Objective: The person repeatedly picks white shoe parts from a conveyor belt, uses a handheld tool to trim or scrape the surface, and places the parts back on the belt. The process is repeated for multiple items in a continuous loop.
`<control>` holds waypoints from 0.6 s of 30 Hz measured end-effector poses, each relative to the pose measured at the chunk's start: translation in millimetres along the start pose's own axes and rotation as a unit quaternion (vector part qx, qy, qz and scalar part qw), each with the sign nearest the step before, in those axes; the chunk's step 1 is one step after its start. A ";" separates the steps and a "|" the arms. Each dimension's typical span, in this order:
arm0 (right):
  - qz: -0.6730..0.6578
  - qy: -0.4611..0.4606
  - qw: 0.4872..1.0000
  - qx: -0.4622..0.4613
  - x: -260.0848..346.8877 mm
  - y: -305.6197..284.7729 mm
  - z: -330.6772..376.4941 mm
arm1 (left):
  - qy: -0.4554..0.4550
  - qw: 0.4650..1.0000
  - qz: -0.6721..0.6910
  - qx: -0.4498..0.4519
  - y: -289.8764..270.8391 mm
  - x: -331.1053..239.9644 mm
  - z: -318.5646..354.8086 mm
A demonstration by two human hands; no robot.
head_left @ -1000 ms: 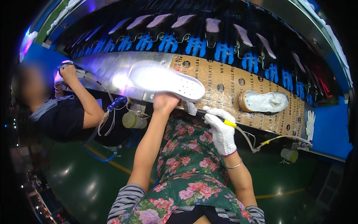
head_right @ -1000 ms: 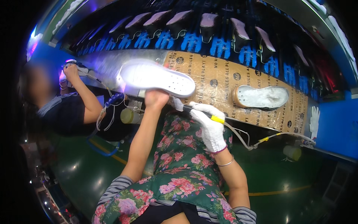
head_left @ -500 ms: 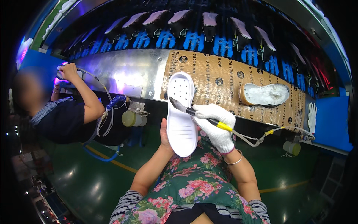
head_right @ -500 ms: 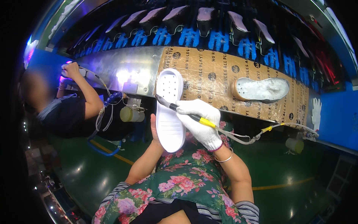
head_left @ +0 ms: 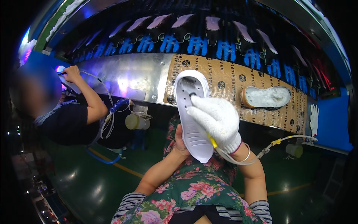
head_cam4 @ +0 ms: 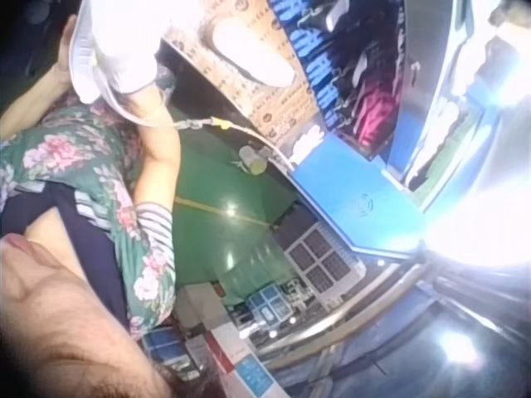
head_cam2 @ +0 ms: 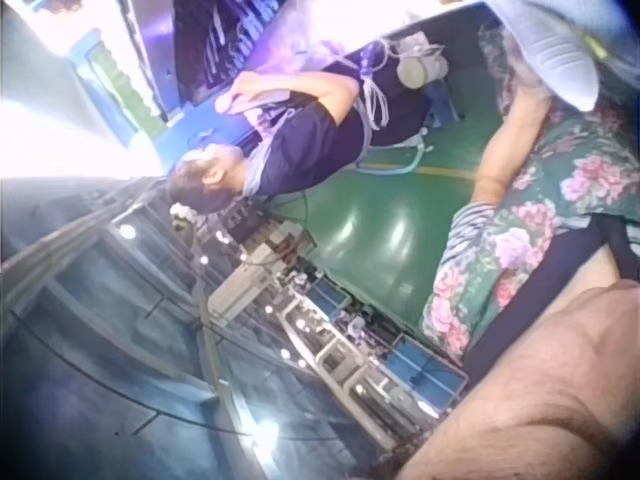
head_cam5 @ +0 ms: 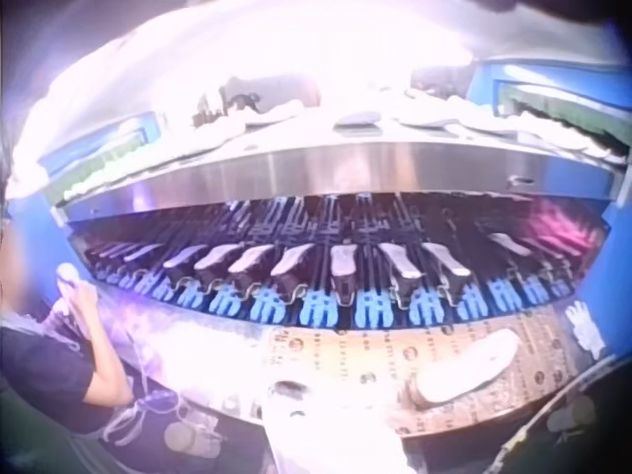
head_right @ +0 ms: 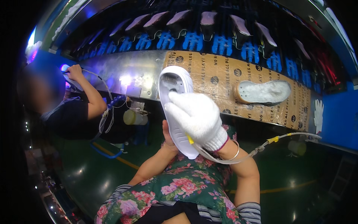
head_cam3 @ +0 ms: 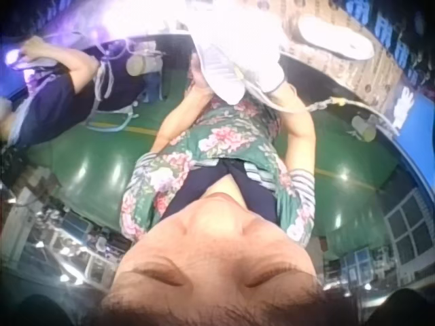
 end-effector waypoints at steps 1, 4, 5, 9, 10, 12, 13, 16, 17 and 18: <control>-0.005 -0.003 1.000 0.007 4.1 3.9 1.6 | 0.012 1.000 -0.012 -0.013 -1.1 2.7 -2.1; -0.082 0.018 0.996 0.007 6.7 14.5 15.7 | -0.039 0.997 0.065 0.011 -41.4 22.5 -2.8; -0.136 0.055 0.989 -0.004 6.1 12.1 14.6 | -0.010 0.999 0.046 -0.005 -25.0 9.1 -1.4; -0.120 0.088 0.987 -0.067 4.7 5.0 14.8 | 0.025 1.000 0.017 -0.004 -14.4 -2.1 0.8; -0.092 0.082 0.989 -0.083 4.7 6.6 17.6 | 0.031 1.000 0.002 -0.003 -13.7 -2.6 0.3; -0.079 0.050 0.994 -0.063 7.4 23.8 24.0 | 0.031 0.998 -0.034 -0.035 -12.9 -6.2 -1.6; -0.087 0.025 0.993 -0.073 11.6 33.4 24.7 | 0.014 0.999 0.040 -0.034 -55.8 18.0 -4.6; -0.195 0.068 0.977 -0.055 14.3 30.3 27.7 | 0.046 0.997 0.069 -0.013 -44.3 1.4 -13.9; -0.218 0.095 0.969 -0.070 10.3 26.0 31.0 | 0.076 0.993 0.086 -0.026 -35.2 -4.9 -18.8; -0.242 0.121 0.959 -0.084 4.1 21.1 34.0 | 0.114 0.993 -0.018 -0.013 -24.3 -17.2 -14.7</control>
Point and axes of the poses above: each hand's wrist, its own z-axis away from the middle knuckle, its own y-axis out of the palm, x = y × z, the point moved 3 cm from there along -z, towards the middle knuckle, and after that the axes turned 12 degrees about -z, right-handed, at the moved point
